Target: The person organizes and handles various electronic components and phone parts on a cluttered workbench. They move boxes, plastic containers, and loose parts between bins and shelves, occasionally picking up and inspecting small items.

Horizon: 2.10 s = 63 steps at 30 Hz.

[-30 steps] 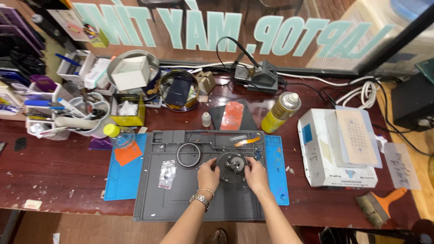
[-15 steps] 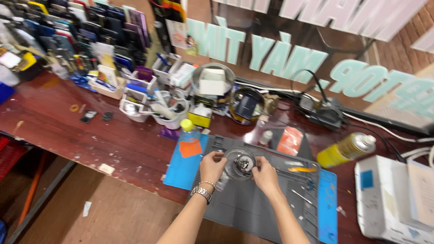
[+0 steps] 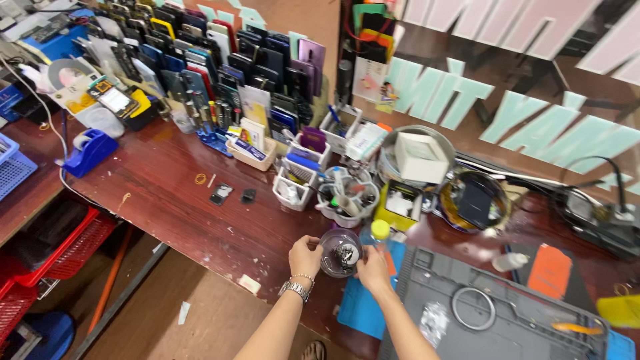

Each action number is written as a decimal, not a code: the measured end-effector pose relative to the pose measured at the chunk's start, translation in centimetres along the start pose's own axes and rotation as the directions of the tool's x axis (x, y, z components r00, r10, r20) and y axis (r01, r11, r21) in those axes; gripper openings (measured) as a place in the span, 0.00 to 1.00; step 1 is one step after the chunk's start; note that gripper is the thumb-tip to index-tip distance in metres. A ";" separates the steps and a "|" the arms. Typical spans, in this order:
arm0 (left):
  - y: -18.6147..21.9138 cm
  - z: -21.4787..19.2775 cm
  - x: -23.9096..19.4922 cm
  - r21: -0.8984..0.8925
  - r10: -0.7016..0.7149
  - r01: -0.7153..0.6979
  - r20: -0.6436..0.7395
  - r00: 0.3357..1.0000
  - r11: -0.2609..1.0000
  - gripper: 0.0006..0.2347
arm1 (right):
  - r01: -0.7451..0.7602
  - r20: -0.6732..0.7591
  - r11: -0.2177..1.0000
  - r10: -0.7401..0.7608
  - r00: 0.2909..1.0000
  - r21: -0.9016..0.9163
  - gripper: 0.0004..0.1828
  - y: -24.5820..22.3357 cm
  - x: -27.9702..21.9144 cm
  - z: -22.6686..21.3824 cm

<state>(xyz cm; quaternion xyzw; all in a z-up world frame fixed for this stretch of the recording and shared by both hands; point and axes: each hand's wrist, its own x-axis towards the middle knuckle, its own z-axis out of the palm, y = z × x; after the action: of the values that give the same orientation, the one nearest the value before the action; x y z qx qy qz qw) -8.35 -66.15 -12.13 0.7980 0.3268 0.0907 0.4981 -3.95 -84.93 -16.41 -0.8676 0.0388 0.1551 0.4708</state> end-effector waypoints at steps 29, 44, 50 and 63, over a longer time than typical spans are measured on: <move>-11.0 -16.8 22.1 0.176 0.092 -0.025 -0.387 0.917 0.984 0.12 | 0.389 0.323 0.897 -0.311 0.894 -0.211 0.20 -23.6 6.7 20.9; -8.5 -25.5 30.7 0.362 0.269 -0.271 0.056 0.962 0.892 0.11 | 0.229 0.205 0.784 -0.133 0.970 -0.576 0.32 -28.0 11.3 28.9; -8.9 -26.7 33.4 0.331 0.266 -0.257 0.020 0.964 0.908 0.10 | -0.161 0.267 0.976 0.117 0.956 0.149 0.24 -27.7 11.5 31.8; -11.5 -24.9 36.4 0.400 0.218 -0.255 0.136 0.966 0.880 0.05 | -0.157 0.229 0.987 0.148 0.962 0.021 0.23 -29.3 12.1 33.7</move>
<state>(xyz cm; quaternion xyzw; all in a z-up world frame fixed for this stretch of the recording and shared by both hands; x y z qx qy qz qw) 3.03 -22.18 -16.45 0.9225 0.2168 0.0445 0.3164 5.94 -39.82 -13.65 -0.8293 0.0547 0.2881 0.4758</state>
